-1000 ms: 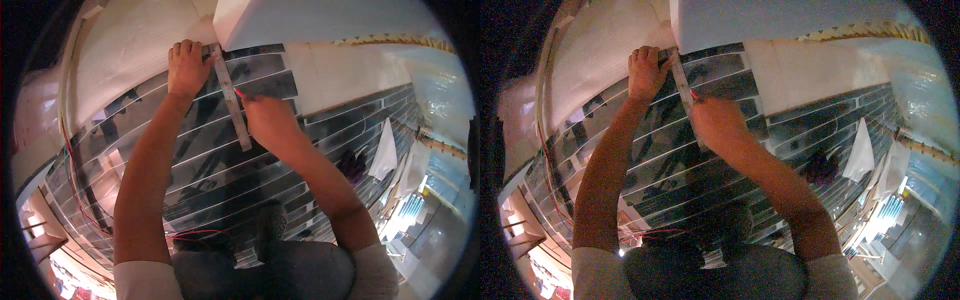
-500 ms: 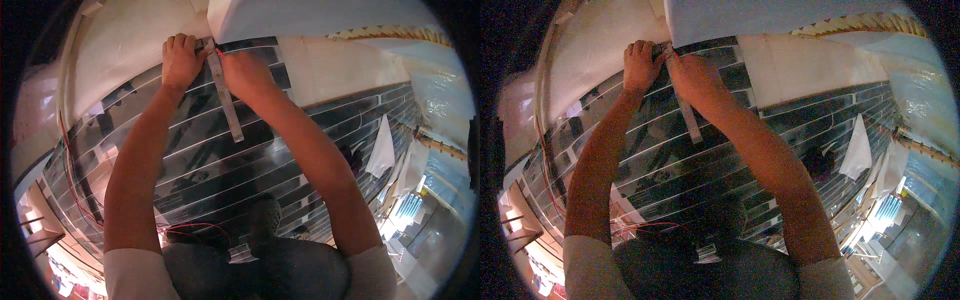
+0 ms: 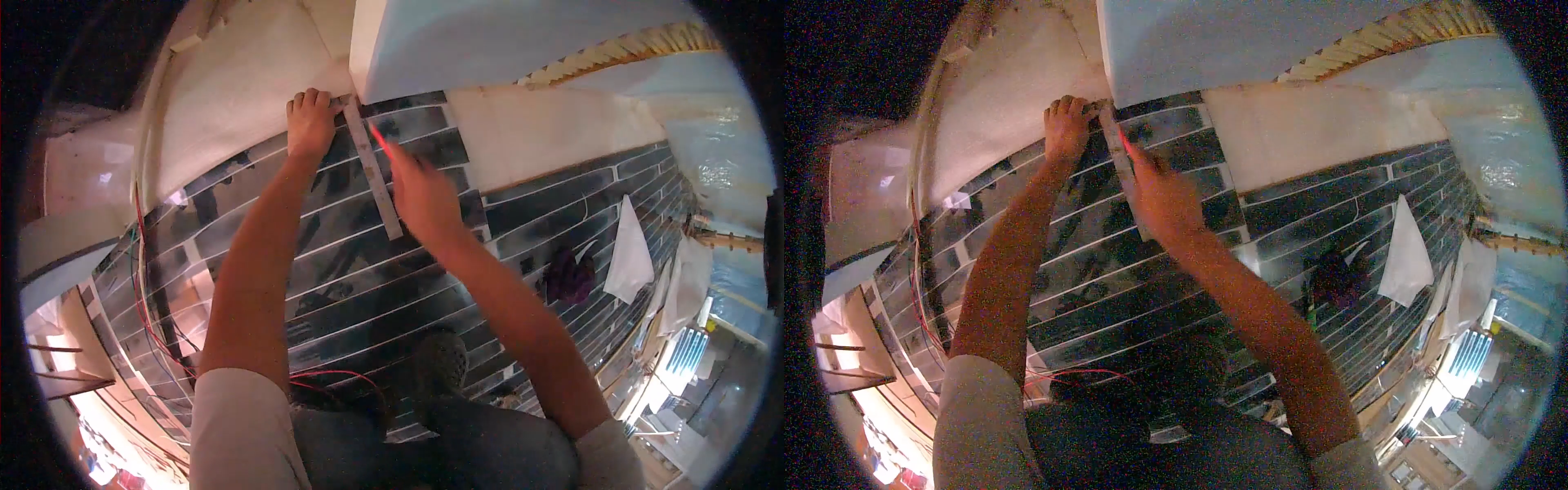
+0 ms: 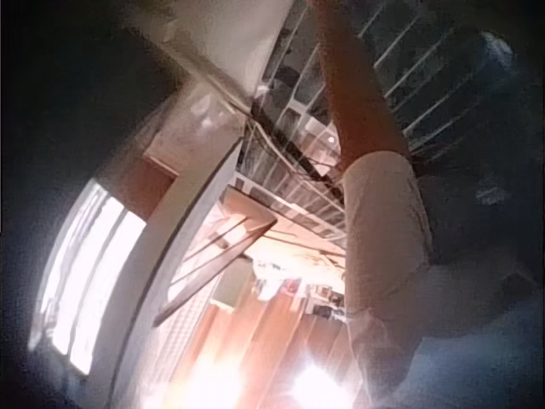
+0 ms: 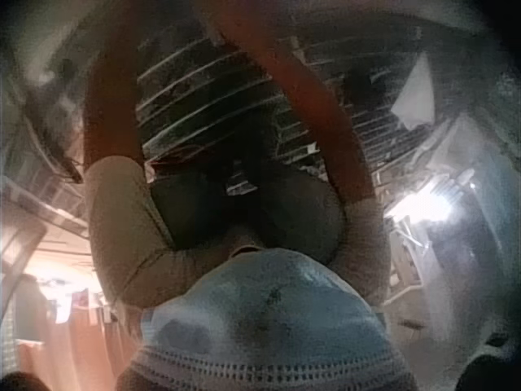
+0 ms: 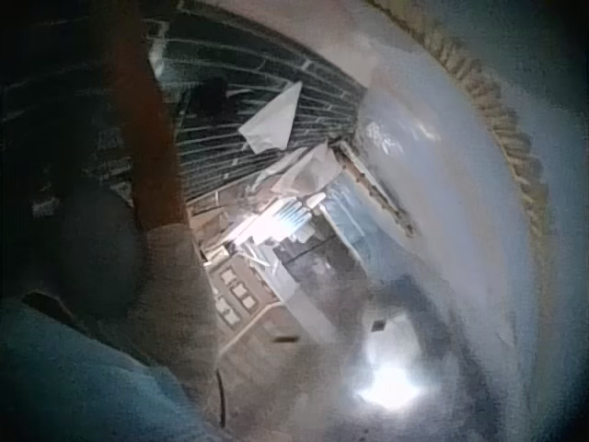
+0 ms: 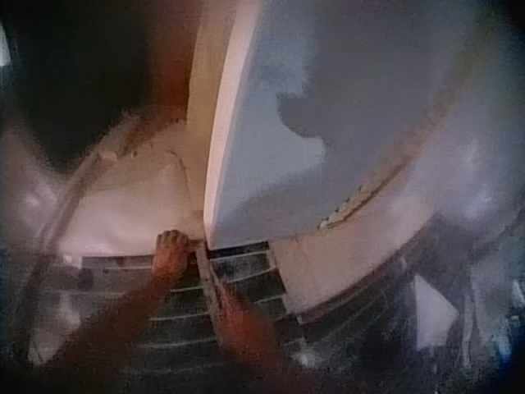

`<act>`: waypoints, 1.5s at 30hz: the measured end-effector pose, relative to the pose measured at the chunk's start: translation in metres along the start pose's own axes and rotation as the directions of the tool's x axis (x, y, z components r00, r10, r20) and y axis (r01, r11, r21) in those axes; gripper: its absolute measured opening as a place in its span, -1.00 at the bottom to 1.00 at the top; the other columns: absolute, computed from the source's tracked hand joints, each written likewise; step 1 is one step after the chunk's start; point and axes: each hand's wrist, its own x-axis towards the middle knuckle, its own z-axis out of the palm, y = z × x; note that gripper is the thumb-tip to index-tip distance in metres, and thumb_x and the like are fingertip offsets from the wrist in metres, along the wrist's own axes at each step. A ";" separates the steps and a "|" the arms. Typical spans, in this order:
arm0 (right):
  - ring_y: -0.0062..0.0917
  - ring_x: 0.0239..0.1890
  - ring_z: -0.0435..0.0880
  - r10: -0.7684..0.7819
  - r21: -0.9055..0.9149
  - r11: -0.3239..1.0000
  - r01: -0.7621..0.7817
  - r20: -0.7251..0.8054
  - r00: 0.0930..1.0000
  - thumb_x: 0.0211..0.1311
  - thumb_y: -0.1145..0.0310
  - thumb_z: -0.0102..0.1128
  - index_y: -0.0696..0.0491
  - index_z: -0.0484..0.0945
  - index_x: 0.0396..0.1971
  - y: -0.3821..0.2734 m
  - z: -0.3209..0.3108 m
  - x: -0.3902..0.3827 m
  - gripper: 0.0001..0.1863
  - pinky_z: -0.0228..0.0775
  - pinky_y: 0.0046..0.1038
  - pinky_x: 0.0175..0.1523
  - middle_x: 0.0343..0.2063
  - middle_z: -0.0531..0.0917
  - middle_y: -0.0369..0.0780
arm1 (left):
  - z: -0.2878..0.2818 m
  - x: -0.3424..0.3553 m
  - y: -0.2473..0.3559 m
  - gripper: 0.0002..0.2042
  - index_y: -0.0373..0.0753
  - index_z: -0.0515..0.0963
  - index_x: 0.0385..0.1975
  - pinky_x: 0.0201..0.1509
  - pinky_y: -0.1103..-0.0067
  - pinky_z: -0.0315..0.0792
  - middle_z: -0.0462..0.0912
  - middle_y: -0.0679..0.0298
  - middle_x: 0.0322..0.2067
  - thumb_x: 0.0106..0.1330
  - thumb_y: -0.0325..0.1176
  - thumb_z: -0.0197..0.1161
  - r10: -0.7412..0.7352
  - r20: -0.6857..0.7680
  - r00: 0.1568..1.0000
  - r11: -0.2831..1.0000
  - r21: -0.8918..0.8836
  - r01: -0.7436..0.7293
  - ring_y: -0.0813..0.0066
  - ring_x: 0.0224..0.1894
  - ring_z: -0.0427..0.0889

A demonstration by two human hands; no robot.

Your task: The person measures and marks underfloor heating film using a ruler and a red pencil, then positions the film onto the floor surface and applies tape to secure the edges.

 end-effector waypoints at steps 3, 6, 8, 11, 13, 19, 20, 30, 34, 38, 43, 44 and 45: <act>-0.10 -0.29 0.70 0.069 0.138 0.988 -0.073 0.034 0.997 0.38 0.35 0.13 0.06 0.53 0.09 0.033 -0.007 -0.107 -0.68 0.55 -0.21 -0.22 -0.21 0.69 -0.02 | -0.018 -0.006 -0.022 -0.80 -0.20 0.57 -0.17 0.11 0.30 0.36 0.56 0.10 -0.15 0.27 -0.30 0.25 0.006 -0.074 0.997 1.000 -0.006 -0.007 0.09 -0.02 0.50; -0.33 -0.29 0.70 0.250 0.358 0.889 -0.285 0.143 0.958 0.49 0.18 0.07 0.08 0.50 0.13 0.072 -0.018 -0.199 -0.63 0.53 -0.30 -0.20 -0.24 0.69 -0.03 | -0.075 -0.034 -0.048 -0.76 -0.27 0.55 -0.11 0.11 0.27 0.43 0.56 0.05 -0.13 0.30 -0.30 0.21 -0.058 -0.023 0.998 0.998 -0.036 0.057 0.03 0.02 0.54; -0.42 -0.34 0.65 0.310 0.425 0.844 -0.327 0.112 0.944 0.47 0.20 0.10 0.09 0.52 0.09 0.078 -0.019 -0.223 -0.65 0.50 -0.36 -0.23 -0.30 0.68 -0.10 | -0.119 -0.077 -0.062 -0.76 -0.30 0.53 -0.13 0.09 0.26 0.46 0.55 0.04 -0.15 0.29 -0.33 0.22 -0.206 0.027 0.978 0.967 -0.151 0.207 0.00 0.04 0.55; -0.60 -0.43 0.55 0.348 0.486 0.793 -0.368 0.134 0.928 0.41 0.32 0.16 0.10 0.57 0.01 0.055 -0.029 -0.230 -0.73 0.43 -0.50 -0.29 -0.39 0.65 -0.25 | -0.167 -0.163 -0.086 -0.77 -0.29 0.51 -0.11 0.06 0.27 0.45 0.53 0.02 -0.15 0.27 -0.40 0.22 -0.326 0.072 0.942 0.876 -0.353 0.330 0.00 0.00 0.55; -0.69 -0.45 0.52 0.356 0.475 0.764 -0.436 0.252 0.900 0.35 0.41 0.21 0.11 0.61 -0.05 0.030 -0.037 -0.219 -0.78 0.41 -0.57 -0.31 -0.43 0.64 -0.31 | -0.175 -0.210 -0.072 -0.73 -0.27 0.47 -0.04 0.00 0.26 0.44 0.50 0.00 -0.12 0.26 -0.50 0.20 -0.349 0.040 0.936 0.835 -0.440 0.330 -0.04 -0.06 0.53; -0.34 -0.24 0.69 -0.221 0.130 0.975 0.182 0.430 0.875 0.27 0.44 0.23 0.12 0.60 -0.05 -0.065 -0.047 -0.152 -0.74 0.54 -0.33 -0.14 -0.27 0.70 -0.11 | -0.204 -0.264 0.016 -0.74 -0.30 0.42 0.04 0.11 0.21 0.38 0.40 -0.11 -0.04 0.54 -0.29 -0.05 -0.471 -0.108 0.875 0.720 -0.621 0.310 -0.19 0.01 0.44; -0.13 -0.14 0.71 -0.425 0.067 0.887 0.457 0.508 0.750 0.25 0.42 0.23 0.11 0.60 -0.03 -0.092 -0.052 -0.136 -0.71 0.56 -0.21 -0.07 -0.17 0.70 -0.03 | -0.212 -0.272 0.025 -0.71 -0.32 0.42 0.04 0.08 0.24 0.40 0.41 -0.09 -0.06 0.56 -0.24 -0.06 -0.556 -0.075 0.828 0.619 -0.702 0.353 -0.18 -0.01 0.45; -0.05 -0.10 0.67 -0.451 0.077 0.879 0.471 0.462 0.764 0.24 0.17 0.32 0.14 0.57 0.00 -0.231 -0.014 -0.083 -0.56 0.52 -0.20 -0.03 -0.14 0.67 0.01 | -0.268 -0.237 0.045 -0.64 -0.29 0.50 -0.09 -0.25 0.61 0.36 0.55 0.30 -0.36 0.57 -0.07 -0.02 -0.718 0.366 0.593 -0.236 -0.928 0.286 0.56 -0.37 0.44; -0.41 -0.11 0.71 -0.429 0.211 0.901 0.379 0.310 0.848 0.15 0.39 0.43 0.15 0.52 -0.01 -0.233 0.052 -0.081 -0.58 0.49 -0.40 0.02 -0.16 0.71 -0.13 | -0.286 -0.243 0.012 -0.64 -0.28 0.58 -0.11 -0.20 0.58 0.41 0.62 0.29 -0.27 0.52 -0.07 0.09 -0.656 0.499 0.566 -0.624 -0.781 -0.034 0.52 -0.30 0.52; -0.43 -0.19 0.73 -0.402 0.315 0.898 0.308 0.301 0.864 0.15 0.41 0.43 0.18 0.49 -0.05 -0.267 0.101 -0.085 -0.59 0.53 -0.38 -0.06 -0.27 0.74 -0.14 | -0.298 -0.272 -0.024 -0.60 -0.35 0.56 0.05 0.01 0.54 0.41 0.66 0.26 -0.11 0.51 -0.11 0.12 -0.748 0.454 0.485 -0.458 -0.881 0.119 0.49 -0.13 0.54; -0.11 -0.18 0.72 -0.476 0.193 0.878 0.438 0.273 0.836 0.19 0.19 0.41 0.13 0.58 0.00 -0.252 0.130 -0.052 -0.54 0.52 -0.28 -0.07 -0.23 0.72 -0.01 | -0.287 -0.340 -0.101 -0.71 -0.29 0.58 -0.10 0.12 0.26 0.40 0.58 0.04 -0.09 0.18 -0.37 0.32 -0.645 -0.100 0.757 0.648 -0.597 0.473 -0.06 0.02 0.51; -0.08 -0.19 0.71 -0.426 0.134 0.905 0.405 0.285 0.859 0.17 0.16 0.41 0.13 0.60 -0.01 -0.250 0.130 -0.041 -0.53 0.51 -0.24 -0.10 -0.24 0.72 0.00 | -0.296 -0.347 -0.106 -0.66 -0.29 0.57 -0.09 0.13 0.24 0.38 0.57 0.06 -0.07 0.09 -0.46 0.34 -0.662 -0.163 0.732 0.731 -0.355 0.583 -0.02 0.02 0.50; -0.06 -0.20 0.70 -0.469 0.089 0.883 0.461 0.242 0.850 0.17 0.13 0.41 0.12 0.59 0.01 -0.230 0.140 -0.023 -0.51 0.50 -0.21 -0.11 -0.25 0.71 0.01 | -0.307 -0.353 -0.112 -0.60 -0.31 0.54 -0.04 0.15 0.21 0.34 0.54 0.06 -0.03 0.06 -0.48 0.33 -0.648 -0.174 0.741 0.759 -0.220 0.612 -0.01 0.05 0.47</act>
